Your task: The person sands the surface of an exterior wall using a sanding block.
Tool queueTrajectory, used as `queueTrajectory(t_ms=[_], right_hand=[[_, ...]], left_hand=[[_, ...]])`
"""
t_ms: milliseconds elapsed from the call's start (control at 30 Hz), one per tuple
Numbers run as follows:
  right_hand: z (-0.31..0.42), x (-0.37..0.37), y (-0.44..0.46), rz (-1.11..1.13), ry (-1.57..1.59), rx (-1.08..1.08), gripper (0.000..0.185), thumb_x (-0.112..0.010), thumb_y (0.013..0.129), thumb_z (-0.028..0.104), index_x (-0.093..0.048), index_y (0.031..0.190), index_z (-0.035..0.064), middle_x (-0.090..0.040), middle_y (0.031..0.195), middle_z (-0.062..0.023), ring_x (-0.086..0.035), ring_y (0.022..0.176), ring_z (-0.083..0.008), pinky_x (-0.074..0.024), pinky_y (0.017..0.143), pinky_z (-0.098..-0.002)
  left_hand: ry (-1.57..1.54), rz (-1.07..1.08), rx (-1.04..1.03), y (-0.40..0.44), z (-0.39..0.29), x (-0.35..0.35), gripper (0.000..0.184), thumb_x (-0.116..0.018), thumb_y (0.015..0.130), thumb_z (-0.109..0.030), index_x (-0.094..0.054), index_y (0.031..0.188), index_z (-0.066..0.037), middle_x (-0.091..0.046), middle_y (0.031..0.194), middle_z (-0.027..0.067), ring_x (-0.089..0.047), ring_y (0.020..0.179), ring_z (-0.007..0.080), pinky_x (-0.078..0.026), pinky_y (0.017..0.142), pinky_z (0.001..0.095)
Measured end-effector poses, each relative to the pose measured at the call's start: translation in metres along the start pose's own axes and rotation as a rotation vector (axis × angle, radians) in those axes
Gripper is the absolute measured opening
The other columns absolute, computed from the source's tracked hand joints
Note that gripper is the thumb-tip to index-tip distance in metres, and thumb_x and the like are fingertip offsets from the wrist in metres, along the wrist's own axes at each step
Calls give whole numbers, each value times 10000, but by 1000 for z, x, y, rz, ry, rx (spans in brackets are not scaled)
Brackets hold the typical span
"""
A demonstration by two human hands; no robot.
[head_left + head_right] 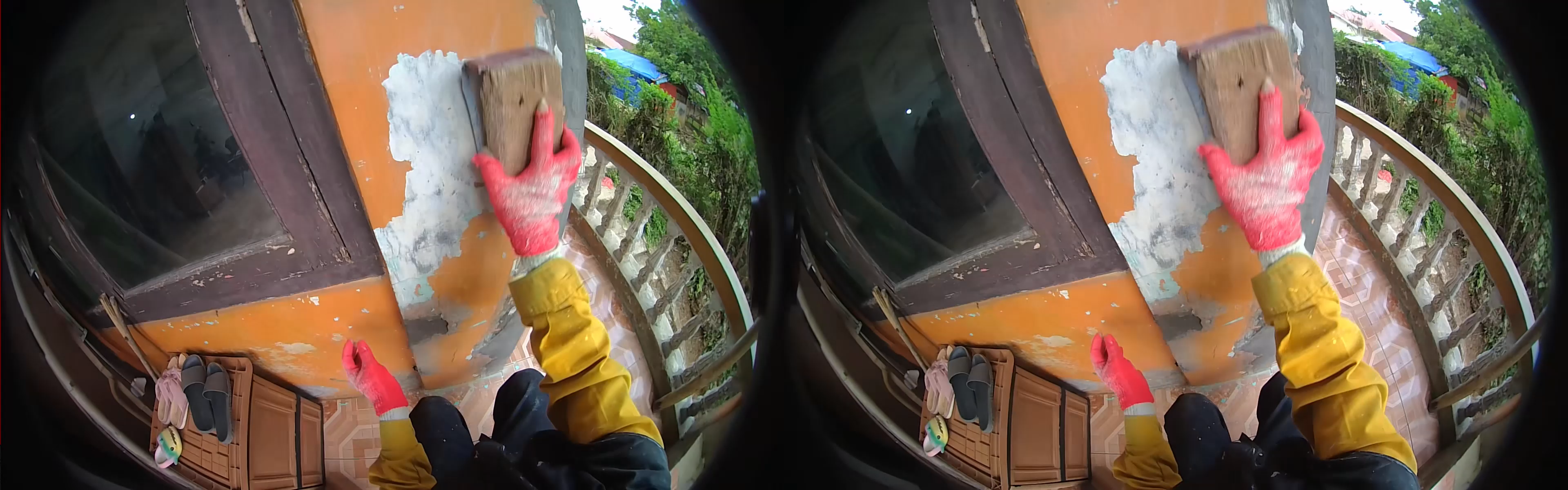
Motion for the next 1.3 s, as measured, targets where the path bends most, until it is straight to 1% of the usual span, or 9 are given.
queueTrajectory(t_ms=[233,300,433,600,833,967,1067,1167,1300], right_hand=[[-18,-1,-28,135,79,-28,1173,-919,560,399,-322,1512,61,-386,1322,-267,-433,1191,-439,-401,1018,-536],[-7,6,9,-69,117,-79,1209,-922,558,395,-285,1510,8,-397,1315,-257,-426,1192,-434,-391,1029,-527],[-8,8,-20,-118,72,-86,1238,-938,543,343,-259,1507,-33,-388,1335,-278,-420,1231,-436,-377,1062,-498],[-27,2,-66,83,106,-163,1291,-943,545,378,-215,1534,-21,-353,1333,-260,-407,1208,-419,-385,1040,-500],[2,16,-1,-121,181,-373,1216,-922,593,337,-226,1530,-3,-352,1342,-310,-402,1229,-453,-382,1055,-479],[-39,5,-95,106,82,-380,1252,-926,574,382,-225,1528,-24,-345,1333,-262,-376,1249,-418,-355,1078,-494],[-39,5,-70,160,88,-402,1249,-915,581,411,-229,1530,-22,-349,1336,-258,-369,1258,-425,-353,1079,-493],[-23,4,9,7,83,-268,1113,-893,600,420,-348,1508,79,-387,1309,-267,-407,1225,-455,-385,1045,-516],[-29,8,-11,4,42,-161,996,-890,594,397,-453,1455,154,-403,1302,-287,-424,1204,-468,-407,1019,-531]], left_hand=[[28,24,35,-38,4,28,306,-635,986,-163,-586,1262,-40,-620,1144,43,-555,1032,133,-450,927,286],[43,8,42,-45,-8,26,305,-629,990,-164,-585,1265,-39,-622,1153,45,-557,1043,133,-451,931,285],[-7,2,24,-53,-21,15,297,-605,1002,-159,-582,1272,-38,-622,1158,49,-561,1052,135,-450,936,285],[-22,112,19,-75,-31,-3,276,-570,1011,-130,-578,1270,-33,-620,1171,57,-560,1064,136,-447,942,285],[4,94,-13,-87,-48,-8,279,-552,1014,-123,-559,1276,-27,-612,1177,64,-550,1081,145,-429,969,302],[-36,172,-25,-88,-46,-20,275,-544,1016,-118,-552,1278,-37,-605,1171,64,-547,1084,151,-427,974,303],[-18,176,-27,-99,-53,-15,286,-567,1020,-159,-574,1277,-34,-620,1181,75,-570,1058,163,-449,974,318],[13,103,-9,-100,-50,-1,282,-563,1022,-159,-576,1274,-33,-620,1186,75,-573,1063,165,-450,978,319],[7,90,-71,-97,-64,-10,280,-563,1022,-162,-579,1270,-33,-621,1188,71,-576,1066,167,-451,976,320]])
Point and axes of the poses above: each hand's wrist, its own y-axis towards the middle knuckle, its own x-axis out of the back of the hand, z = x × y, the point moved 6 cm from there along y, towards the middle knuckle
